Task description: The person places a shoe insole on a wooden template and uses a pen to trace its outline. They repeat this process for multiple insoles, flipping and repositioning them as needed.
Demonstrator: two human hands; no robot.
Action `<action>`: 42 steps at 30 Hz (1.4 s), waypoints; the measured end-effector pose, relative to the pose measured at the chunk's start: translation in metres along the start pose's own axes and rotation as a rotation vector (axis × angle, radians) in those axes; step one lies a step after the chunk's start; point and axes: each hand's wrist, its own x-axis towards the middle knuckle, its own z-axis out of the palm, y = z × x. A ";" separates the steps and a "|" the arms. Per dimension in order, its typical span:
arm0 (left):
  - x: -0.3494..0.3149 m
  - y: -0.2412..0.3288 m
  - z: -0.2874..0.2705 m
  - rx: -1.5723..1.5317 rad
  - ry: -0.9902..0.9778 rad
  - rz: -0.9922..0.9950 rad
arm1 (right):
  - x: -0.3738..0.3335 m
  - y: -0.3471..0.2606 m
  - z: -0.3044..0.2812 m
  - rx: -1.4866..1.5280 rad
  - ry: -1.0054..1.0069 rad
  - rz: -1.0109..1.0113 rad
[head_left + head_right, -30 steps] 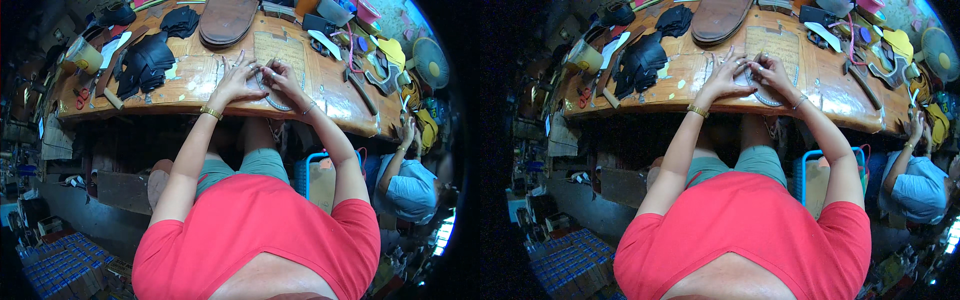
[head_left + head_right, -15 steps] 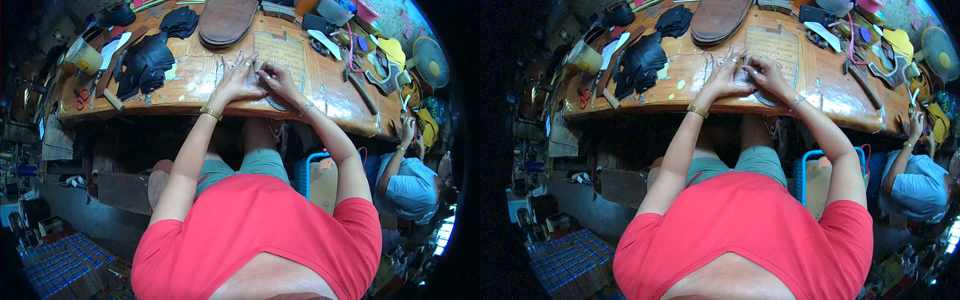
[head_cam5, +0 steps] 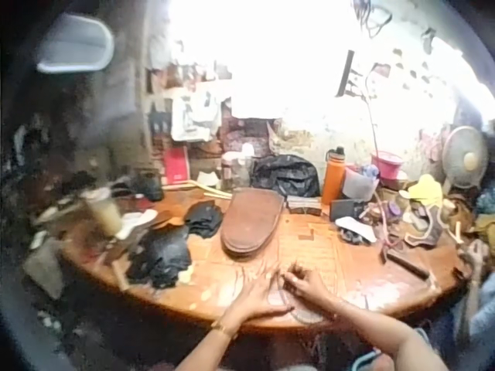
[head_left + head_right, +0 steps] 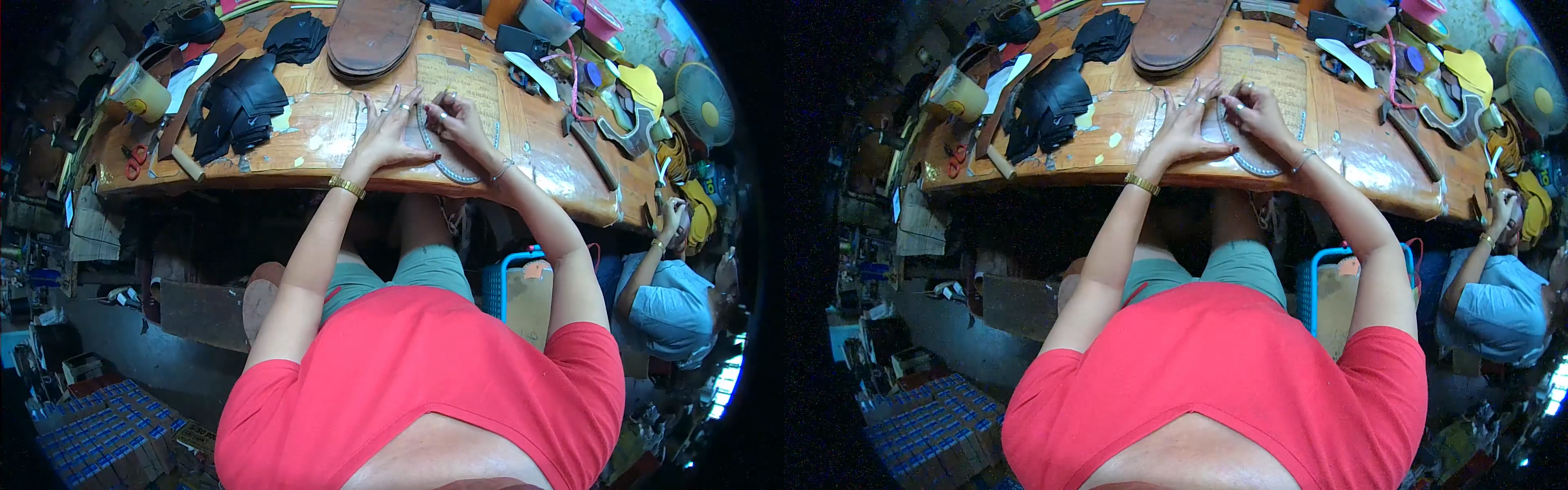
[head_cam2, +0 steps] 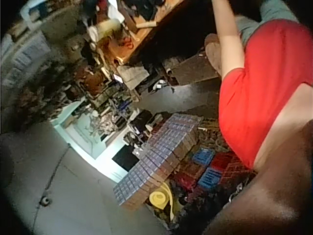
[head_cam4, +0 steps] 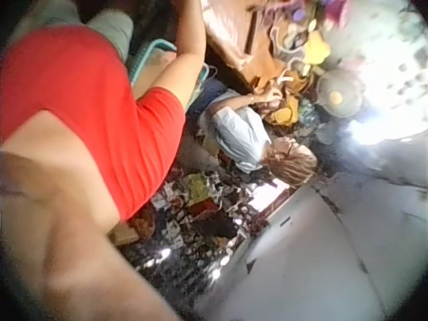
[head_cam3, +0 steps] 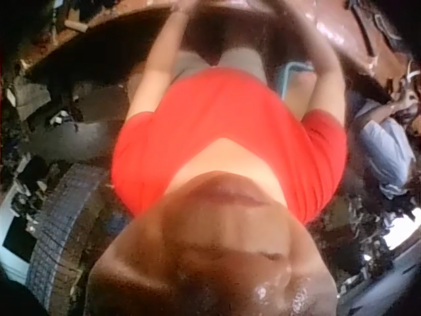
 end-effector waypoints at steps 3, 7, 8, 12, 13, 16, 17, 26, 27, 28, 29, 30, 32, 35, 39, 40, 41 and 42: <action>0.000 -0.001 0.001 0.007 0.013 0.000 | 0.000 -0.009 0.006 -0.044 0.031 -0.044; 0.000 -0.002 0.000 0.008 0.009 -0.001 | -0.002 -0.012 0.011 -0.370 0.055 -0.304; 0.000 0.000 0.000 0.006 0.007 0.000 | 0.002 0.006 0.007 -0.273 0.064 -0.242; -0.001 -0.001 0.001 -0.006 0.022 0.010 | 0.005 -0.005 0.008 0.081 0.072 0.008; -0.001 -0.001 0.001 0.000 0.021 0.015 | 0.007 -0.006 0.008 0.107 0.083 -0.008; -0.001 -0.003 0.001 0.010 0.016 0.010 | 0.002 -0.019 0.013 -0.308 0.067 -0.304; -0.001 -0.003 0.001 0.009 0.014 -0.003 | 0.002 -0.022 0.015 -0.428 0.066 -0.469; 0.000 0.001 -0.001 -0.002 0.005 -0.013 | 0.010 0.008 0.010 -0.259 0.090 -0.218; -0.001 0.001 -0.002 -0.012 0.002 -0.023 | 0.010 0.002 0.013 -0.292 0.095 -0.288; -0.002 0.000 -0.001 -0.002 0.009 -0.016 | 0.008 -0.008 0.015 -0.325 0.099 -0.358; -0.003 -0.002 0.001 0.009 0.017 -0.009 | 0.007 -0.014 0.017 -0.357 0.103 -0.429; -0.002 -0.002 0.001 0.018 0.024 0.006 | 0.010 -0.005 0.010 -0.288 0.105 -0.273; 0.000 0.000 0.001 0.021 0.012 0.011 | 0.015 0.007 0.000 0.057 0.113 0.036; -0.001 0.000 0.001 0.023 0.019 0.001 | 0.017 0.009 0.003 -0.128 0.132 -0.044; -0.001 -0.002 0.001 0.010 0.022 -0.005 | 0.012 -0.009 0.014 -0.408 0.116 -0.464; -0.001 -0.002 0.001 0.001 0.015 -0.003 | 0.014 -0.005 0.011 -0.375 0.099 -0.314; -0.001 -0.002 0.001 -0.008 0.007 -0.001 | 0.017 0.000 0.007 -0.219 0.103 -0.173; -0.001 -0.001 0.000 -0.016 0.001 0.003 | 0.019 0.001 0.003 -0.064 0.107 -0.036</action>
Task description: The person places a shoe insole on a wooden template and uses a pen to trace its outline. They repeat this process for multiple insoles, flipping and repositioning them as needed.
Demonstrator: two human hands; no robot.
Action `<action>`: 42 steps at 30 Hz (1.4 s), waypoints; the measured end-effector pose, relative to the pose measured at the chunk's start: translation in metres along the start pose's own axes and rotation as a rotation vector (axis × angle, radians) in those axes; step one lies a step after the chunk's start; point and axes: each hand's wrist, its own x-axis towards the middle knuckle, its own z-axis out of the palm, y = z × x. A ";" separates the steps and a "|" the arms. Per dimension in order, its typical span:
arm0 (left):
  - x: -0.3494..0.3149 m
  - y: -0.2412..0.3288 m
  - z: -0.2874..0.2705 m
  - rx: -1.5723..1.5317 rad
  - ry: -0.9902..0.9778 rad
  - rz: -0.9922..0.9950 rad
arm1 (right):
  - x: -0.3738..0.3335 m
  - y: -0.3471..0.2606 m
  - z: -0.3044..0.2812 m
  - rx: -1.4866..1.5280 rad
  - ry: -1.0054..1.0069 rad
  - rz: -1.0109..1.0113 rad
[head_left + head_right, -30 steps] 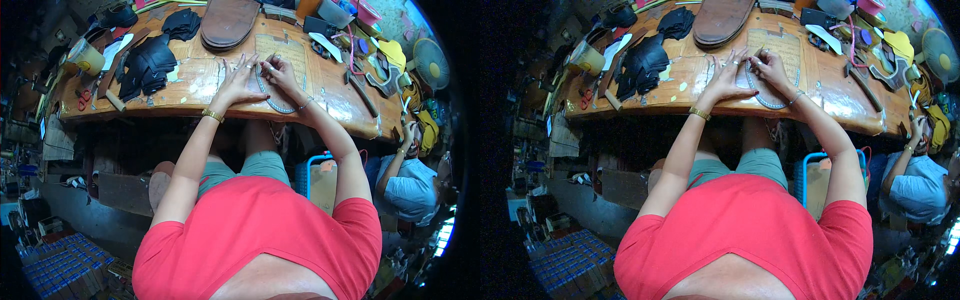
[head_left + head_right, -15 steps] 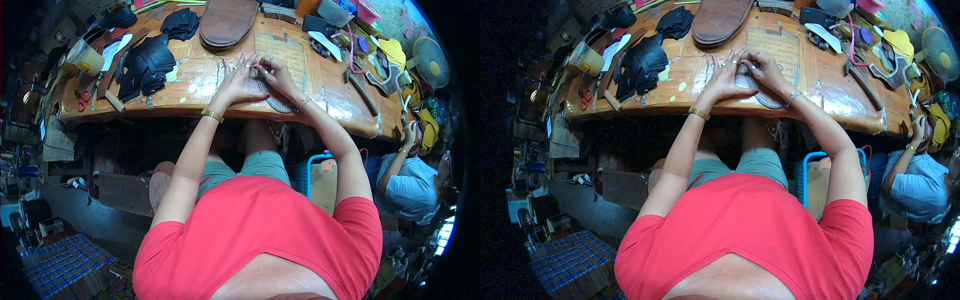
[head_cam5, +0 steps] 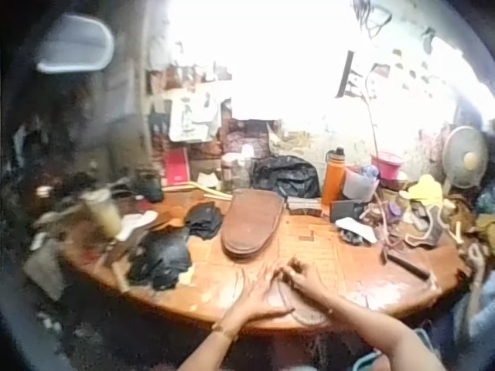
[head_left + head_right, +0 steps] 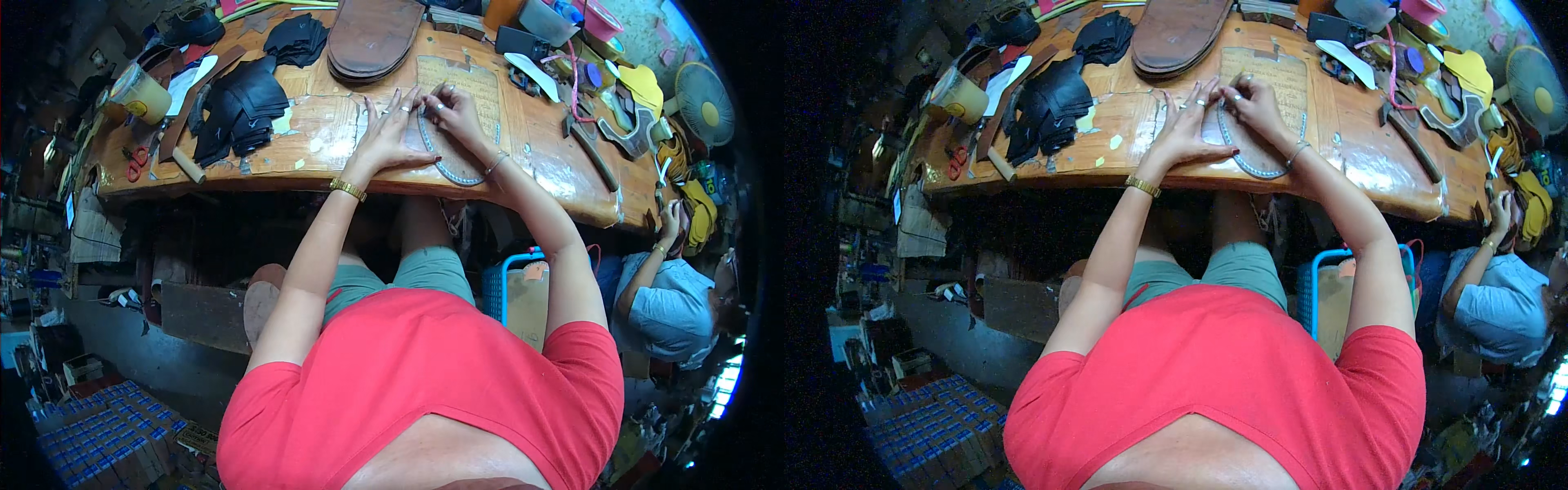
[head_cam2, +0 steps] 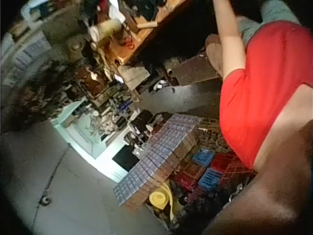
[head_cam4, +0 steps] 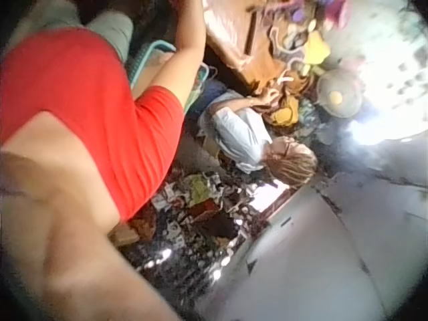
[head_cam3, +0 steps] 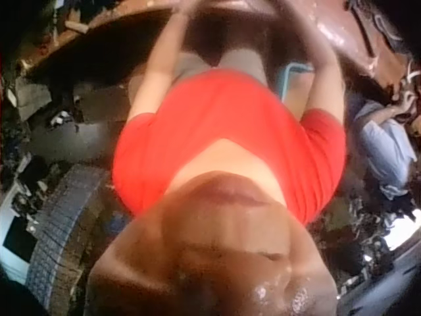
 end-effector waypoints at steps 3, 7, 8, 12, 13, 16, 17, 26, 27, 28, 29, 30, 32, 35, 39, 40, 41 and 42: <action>0.000 0.001 0.000 0.007 0.008 -0.010 | 0.002 -0.001 0.002 0.011 0.021 0.033; -0.001 -0.003 0.002 0.032 0.048 0.012 | -0.005 -0.023 0.007 -0.400 -0.019 -0.296; -0.002 -0.004 0.003 0.039 0.052 0.016 | -0.003 -0.020 0.006 -0.369 -0.023 -0.292; 0.001 0.006 -0.003 -0.003 -0.015 -0.043 | 0.007 0.003 -0.004 0.096 -0.003 0.115; 0.001 0.005 -0.002 0.003 -0.001 -0.029 | 0.009 0.009 -0.005 0.218 0.039 0.149; 0.000 0.000 0.000 0.032 0.032 -0.004 | 0.010 0.007 0.005 -0.283 0.067 -0.140; 0.000 -0.001 0.001 0.050 0.039 -0.006 | 0.006 0.003 0.008 -0.242 0.031 -0.235; 0.001 0.003 -0.001 0.016 0.015 -0.017 | 0.012 0.007 0.004 -0.002 0.098 -0.074; 0.001 0.001 0.000 0.019 0.019 -0.014 | 0.012 0.003 0.007 -0.140 0.088 -0.255; 0.001 0.000 0.001 0.023 0.023 -0.012 | 0.011 0.000 0.009 -0.278 0.078 -0.436; 0.000 -0.001 0.002 0.016 0.032 -0.009 | 0.011 -0.002 0.010 -0.416 0.067 -0.617; 0.000 -0.002 0.001 0.013 0.044 -0.006 | 0.012 0.000 0.010 -0.435 0.062 -0.635; -0.002 -0.001 -0.001 0.002 0.044 -0.014 | 0.012 0.002 0.006 -0.057 0.038 -0.114; 0.002 0.005 -0.001 -0.030 0.022 -0.015 | 0.019 0.027 -0.023 0.584 0.283 0.241; -0.001 0.004 -0.002 -0.046 0.031 -0.023 | 0.009 0.018 -0.070 0.495 0.517 0.113; 0.000 0.005 -0.002 -0.046 0.028 -0.018 | 0.003 0.016 -0.082 0.340 0.539 0.102; 0.000 0.005 -0.002 -0.036 0.029 -0.017 | -0.004 0.021 -0.093 0.209 0.562 0.058; 0.000 0.005 -0.002 -0.025 0.029 -0.017 | -0.013 0.022 -0.098 0.079 0.582 0.016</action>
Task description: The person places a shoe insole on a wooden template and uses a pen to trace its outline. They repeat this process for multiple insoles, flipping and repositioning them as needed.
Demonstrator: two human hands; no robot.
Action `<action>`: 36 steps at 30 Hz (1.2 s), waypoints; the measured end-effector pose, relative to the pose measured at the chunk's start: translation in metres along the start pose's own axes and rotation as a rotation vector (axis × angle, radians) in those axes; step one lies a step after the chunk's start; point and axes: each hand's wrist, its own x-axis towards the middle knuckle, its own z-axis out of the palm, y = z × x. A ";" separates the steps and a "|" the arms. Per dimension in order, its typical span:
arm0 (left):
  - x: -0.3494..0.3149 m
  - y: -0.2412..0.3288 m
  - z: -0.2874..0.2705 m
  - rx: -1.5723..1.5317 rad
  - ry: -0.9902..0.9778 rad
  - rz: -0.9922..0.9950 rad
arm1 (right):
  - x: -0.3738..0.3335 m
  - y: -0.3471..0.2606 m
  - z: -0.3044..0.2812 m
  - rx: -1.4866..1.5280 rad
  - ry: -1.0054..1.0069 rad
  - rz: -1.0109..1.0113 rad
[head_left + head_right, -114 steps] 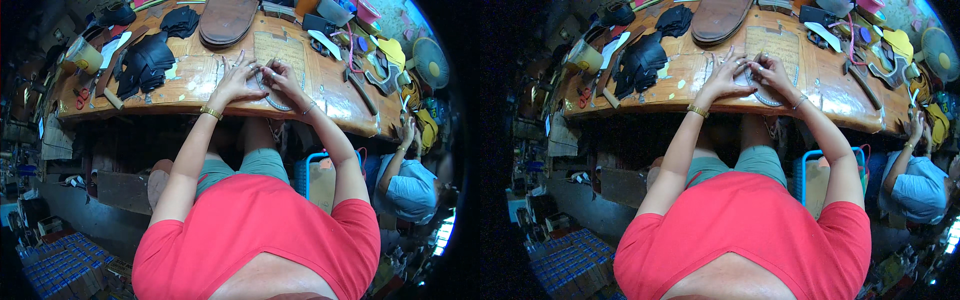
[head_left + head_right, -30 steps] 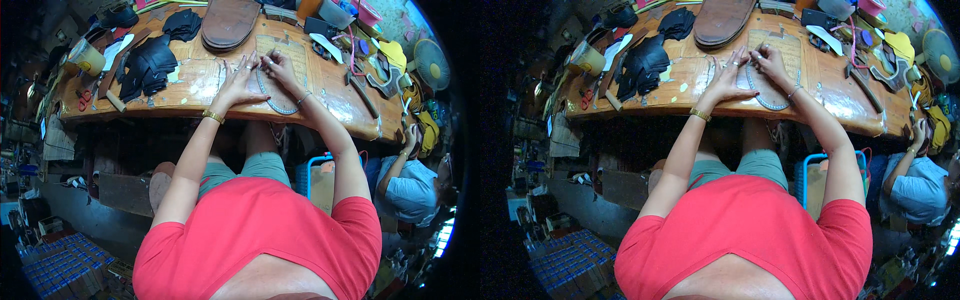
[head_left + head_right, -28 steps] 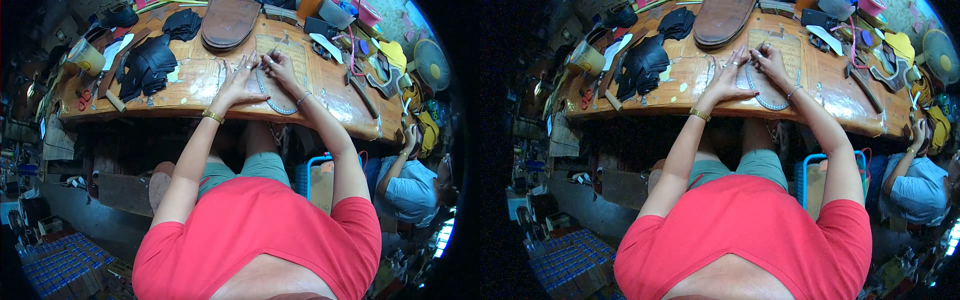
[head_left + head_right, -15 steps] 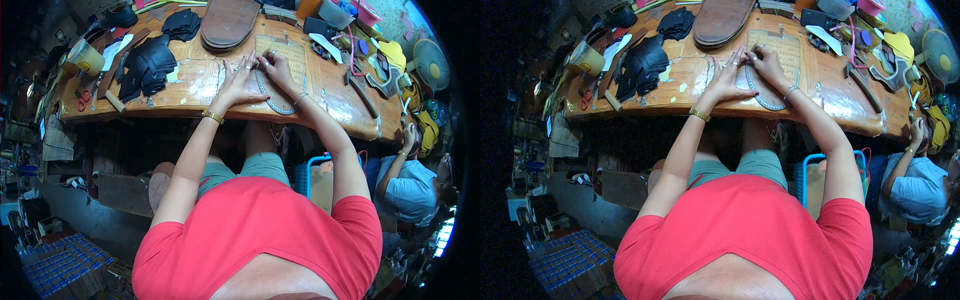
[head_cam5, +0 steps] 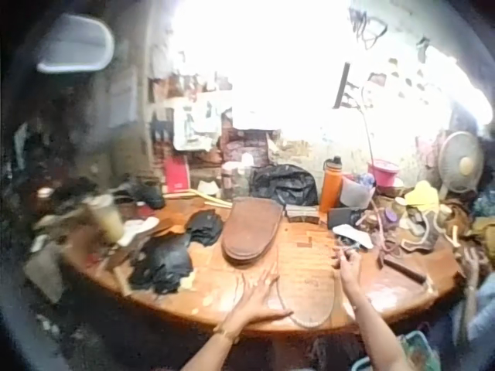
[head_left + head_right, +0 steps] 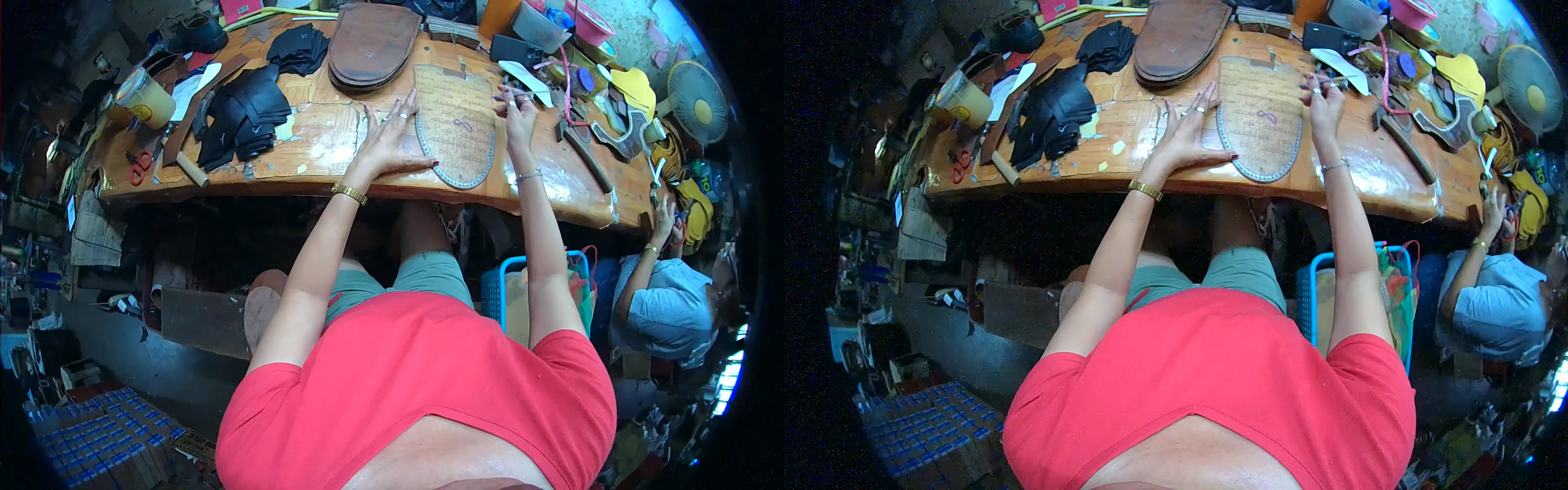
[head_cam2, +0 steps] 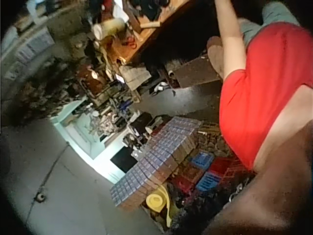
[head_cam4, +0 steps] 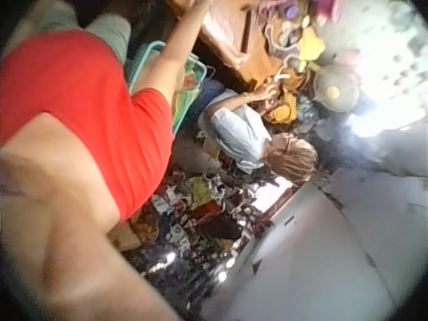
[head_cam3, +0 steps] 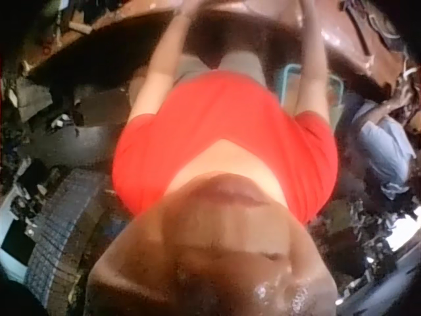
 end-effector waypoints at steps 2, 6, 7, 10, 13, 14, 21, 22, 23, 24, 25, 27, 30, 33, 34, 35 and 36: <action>0.001 -0.001 0.000 0.019 -0.002 0.002 | -0.008 0.002 -0.015 -0.182 0.046 -0.111; 0.000 -0.002 0.000 0.022 -0.025 -0.006 | -0.026 -0.006 -0.032 -0.577 0.083 -0.088; 0.000 -0.001 -0.001 0.016 -0.034 -0.010 | -0.029 -0.006 -0.031 -0.566 0.081 -0.084; 0.000 0.001 0.000 0.019 -0.013 0.003 | -0.036 -0.004 -0.024 -0.586 0.072 -0.120; 0.000 0.001 -0.001 0.049 -0.019 -0.018 | -0.036 0.004 -0.018 -0.616 -0.023 -0.216; -0.001 0.000 -0.001 0.049 -0.020 -0.021 | -0.037 0.004 -0.016 -0.628 -0.022 -0.166; 0.000 0.004 -0.003 0.027 -0.023 -0.008 | -0.036 0.025 -0.017 -0.246 0.090 -0.008; -0.001 0.005 -0.003 0.029 -0.021 -0.008 | -0.035 0.027 -0.016 -0.182 0.096 0.010; 0.000 0.005 -0.003 0.008 -0.027 -0.011 | -0.034 0.030 -0.017 -0.118 0.102 0.028; 0.000 0.003 -0.003 -0.013 -0.029 -0.018 | -0.035 0.027 -0.014 -0.088 0.113 0.032; 0.000 0.001 -0.003 -0.034 -0.032 -0.024 | -0.037 0.023 -0.012 -0.059 0.124 0.037; 0.001 -0.002 -0.002 -0.099 -0.012 0.006 | -0.041 0.016 -0.007 -0.058 0.146 0.015; 0.002 -0.004 -0.007 -0.195 -0.039 -0.036 | -0.046 0.007 -0.002 -0.103 0.179 -0.049; 0.003 -0.001 -0.005 -0.493 -0.017 -0.016 | -0.049 -0.003 0.000 -0.005 0.209 -0.079; 0.003 0.001 -0.006 -0.622 0.006 0.004 | -0.052 -0.017 0.002 0.070 0.219 -0.086; 0.004 0.002 -0.008 -0.759 -0.030 -0.013 | -0.052 -0.027 0.003 0.144 0.230 -0.091; 0.007 0.015 -0.016 -0.903 -0.078 -0.022 | -0.047 -0.028 -0.008 0.171 0.215 -0.117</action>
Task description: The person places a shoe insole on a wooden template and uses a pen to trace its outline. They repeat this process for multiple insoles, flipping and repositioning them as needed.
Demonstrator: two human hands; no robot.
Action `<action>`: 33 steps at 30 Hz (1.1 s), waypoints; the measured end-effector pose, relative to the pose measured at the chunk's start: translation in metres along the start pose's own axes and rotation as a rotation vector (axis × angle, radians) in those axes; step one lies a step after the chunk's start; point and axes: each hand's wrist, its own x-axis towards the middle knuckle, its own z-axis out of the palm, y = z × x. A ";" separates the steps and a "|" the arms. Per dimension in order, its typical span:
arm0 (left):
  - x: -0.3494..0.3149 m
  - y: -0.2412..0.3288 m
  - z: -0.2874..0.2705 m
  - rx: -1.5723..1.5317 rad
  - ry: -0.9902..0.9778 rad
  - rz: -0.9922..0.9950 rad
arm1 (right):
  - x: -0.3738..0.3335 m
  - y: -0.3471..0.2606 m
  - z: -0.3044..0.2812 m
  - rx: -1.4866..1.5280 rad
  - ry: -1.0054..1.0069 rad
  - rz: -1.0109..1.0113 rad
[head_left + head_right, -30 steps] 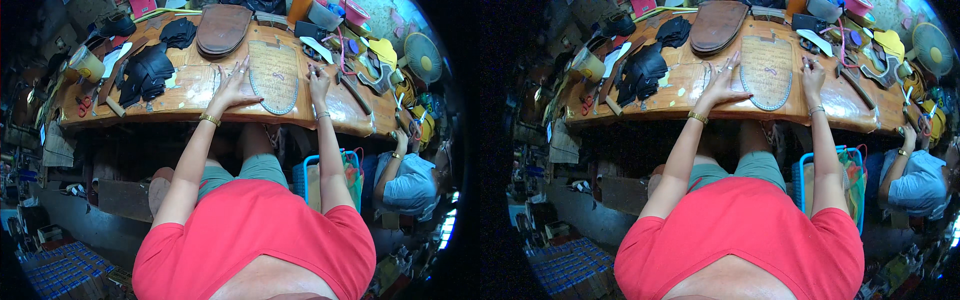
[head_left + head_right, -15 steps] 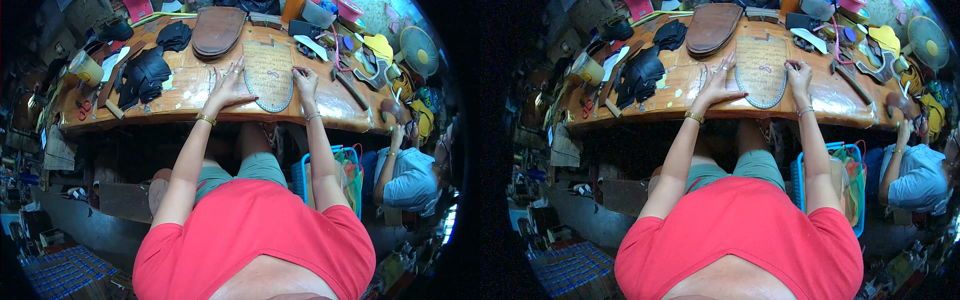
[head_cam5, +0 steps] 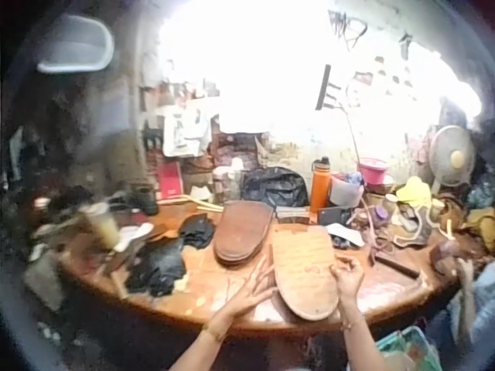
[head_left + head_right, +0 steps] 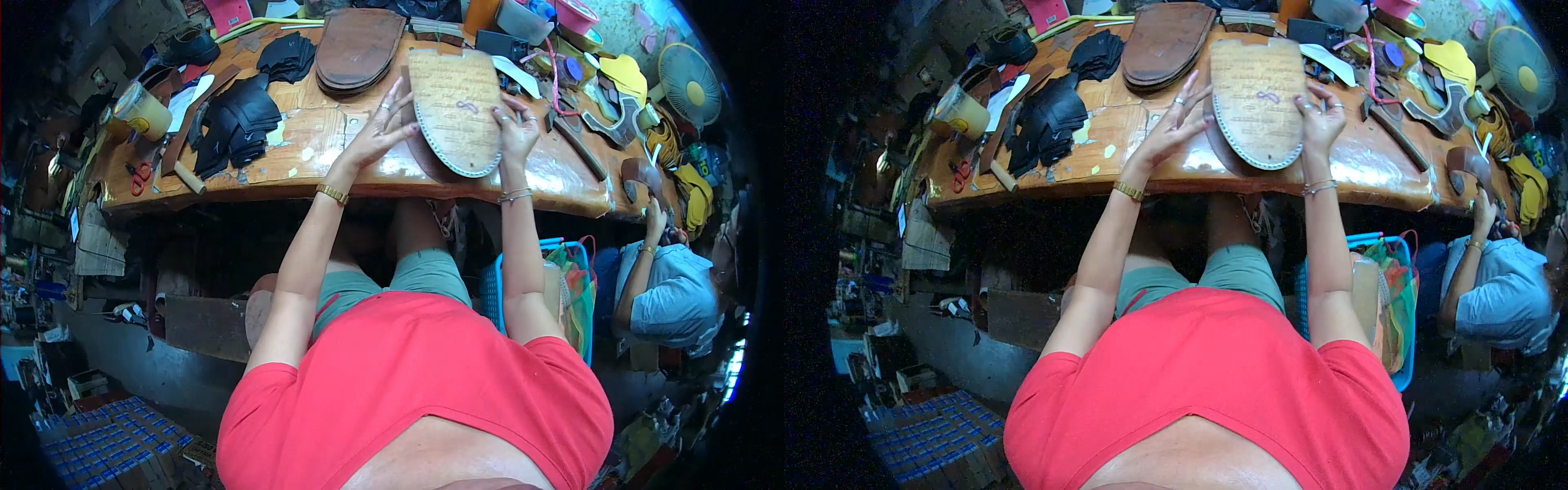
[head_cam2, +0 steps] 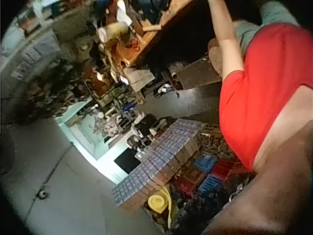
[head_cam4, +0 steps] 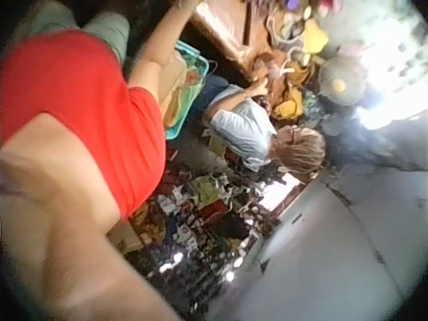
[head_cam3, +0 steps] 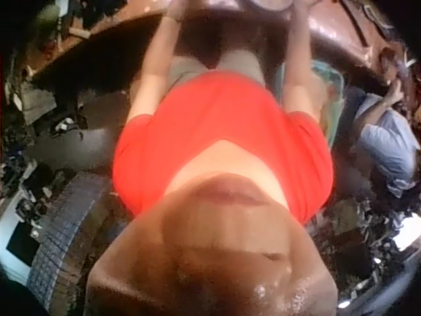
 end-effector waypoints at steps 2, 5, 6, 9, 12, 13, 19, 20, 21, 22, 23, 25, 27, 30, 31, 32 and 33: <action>0.007 0.020 0.005 -0.136 0.017 -0.105 | 0.012 -0.006 -0.022 0.121 0.041 0.064; 0.023 -0.013 -0.017 0.045 0.147 -0.158 | 0.029 0.006 -0.054 0.226 0.085 0.136; 0.035 -0.036 -0.030 0.197 0.227 -0.113 | 0.034 0.013 -0.069 0.260 0.111 0.163; 0.055 -0.029 -0.027 0.719 0.351 -0.373 | 0.038 0.029 -0.124 0.395 0.181 0.221; 0.061 -0.026 -0.008 1.016 0.429 -0.359 | 0.033 0.035 -0.146 0.513 0.219 0.263; 0.061 -0.021 0.002 1.101 0.475 -0.352 | 0.029 0.032 -0.144 0.526 0.230 0.271; 0.072 -0.026 0.026 1.144 0.552 -0.418 | 0.015 0.008 -0.128 0.504 0.238 0.245; 0.070 -0.029 0.027 1.129 0.580 -0.379 | 0.013 0.005 -0.127 0.499 0.233 0.240; 0.070 -0.030 0.028 1.111 0.609 -0.340 | 0.013 0.006 -0.128 0.508 0.222 0.239; 0.072 -0.033 0.029 1.012 0.592 -0.319 | 0.013 0.007 -0.128 0.517 0.212 0.238; 0.075 -0.037 0.031 0.912 0.576 -0.297 | 0.012 0.008 -0.129 0.527 0.201 0.236; 0.080 -0.039 0.034 0.702 0.577 -0.200 | 0.014 0.012 -0.130 0.478 0.190 0.221; 0.083 -0.041 0.034 0.481 0.605 -0.052 | 0.014 0.014 -0.128 0.418 0.172 0.200; 0.101 -0.031 0.015 0.338 0.558 0.249 | 0.012 0.016 -0.128 0.297 0.135 0.139; 0.108 -0.021 0.004 0.327 0.528 0.344 | 0.012 0.019 -0.130 0.280 0.127 0.127; 0.116 -0.010 -0.011 0.347 0.500 0.379 | 0.011 0.021 -0.132 0.261 0.121 0.115; 0.122 0.008 -0.025 0.433 0.491 0.379 | 0.011 0.021 -0.135 0.242 0.118 0.100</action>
